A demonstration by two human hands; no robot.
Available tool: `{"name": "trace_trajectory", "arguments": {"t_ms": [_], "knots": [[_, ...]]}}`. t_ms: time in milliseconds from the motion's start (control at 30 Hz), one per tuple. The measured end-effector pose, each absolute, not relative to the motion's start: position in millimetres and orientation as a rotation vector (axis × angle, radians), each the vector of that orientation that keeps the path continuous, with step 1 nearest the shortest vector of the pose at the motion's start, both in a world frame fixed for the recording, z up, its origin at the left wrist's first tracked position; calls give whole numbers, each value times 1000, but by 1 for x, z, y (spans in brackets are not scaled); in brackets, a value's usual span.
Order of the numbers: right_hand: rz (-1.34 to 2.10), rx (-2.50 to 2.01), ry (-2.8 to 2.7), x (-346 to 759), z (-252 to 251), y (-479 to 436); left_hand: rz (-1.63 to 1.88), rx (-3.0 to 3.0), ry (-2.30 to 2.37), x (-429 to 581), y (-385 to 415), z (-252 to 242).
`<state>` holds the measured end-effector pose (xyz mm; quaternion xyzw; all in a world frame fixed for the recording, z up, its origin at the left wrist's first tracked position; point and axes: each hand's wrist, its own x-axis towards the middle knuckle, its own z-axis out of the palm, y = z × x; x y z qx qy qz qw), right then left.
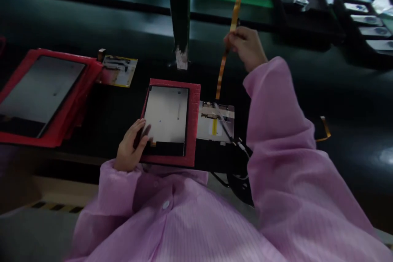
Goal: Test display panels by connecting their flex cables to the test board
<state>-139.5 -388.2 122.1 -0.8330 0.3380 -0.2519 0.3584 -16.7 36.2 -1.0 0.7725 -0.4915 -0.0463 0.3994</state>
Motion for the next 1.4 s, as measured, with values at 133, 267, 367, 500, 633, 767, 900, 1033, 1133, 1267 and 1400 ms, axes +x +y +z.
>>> {"name": "trace_trajectory", "arguments": {"t_ms": [133, 267, 367, 500, 633, 767, 900, 1033, 1133, 1267, 1400], "knots": [[-515, -2336, 366, -167, 153, -326, -222, 1902, -1080, -13, 38, 4], [-129, -2462, 235, -171, 162, -277, -225, 1924, -1121, -12, 37, 6], [100, -2549, 137, -161, 156, -253, -218, 1940, -1221, -10, 36, 6], [212, -2669, -6, -144, 146, -232, -278, 1933, -1317, -5, 35, 5], [353, -2733, -32, -132, 139, -216, -356, 1906, -1422, -1, 30, 4], [520, -2781, 62, -128, 133, -208, -375, 1871, -1520, -1, 23, 3], [526, -2757, 90, -130, 126, -214, -396, 1864, -1559, -2, 20, 3], [387, -2699, 1, -135, 117, -222, -384, 1882, -1572, -1, 20, 1], [190, -2734, -22, -141, 116, -218, -325, 1930, -1572, -4, 19, 5], [-289, -2712, 140, -167, 131, -221, -218, 1940, -1562, -20, 15, 17], [-658, -2481, 727, -220, 129, -262, -131, 1974, -1540, -44, 11, 24]]}}
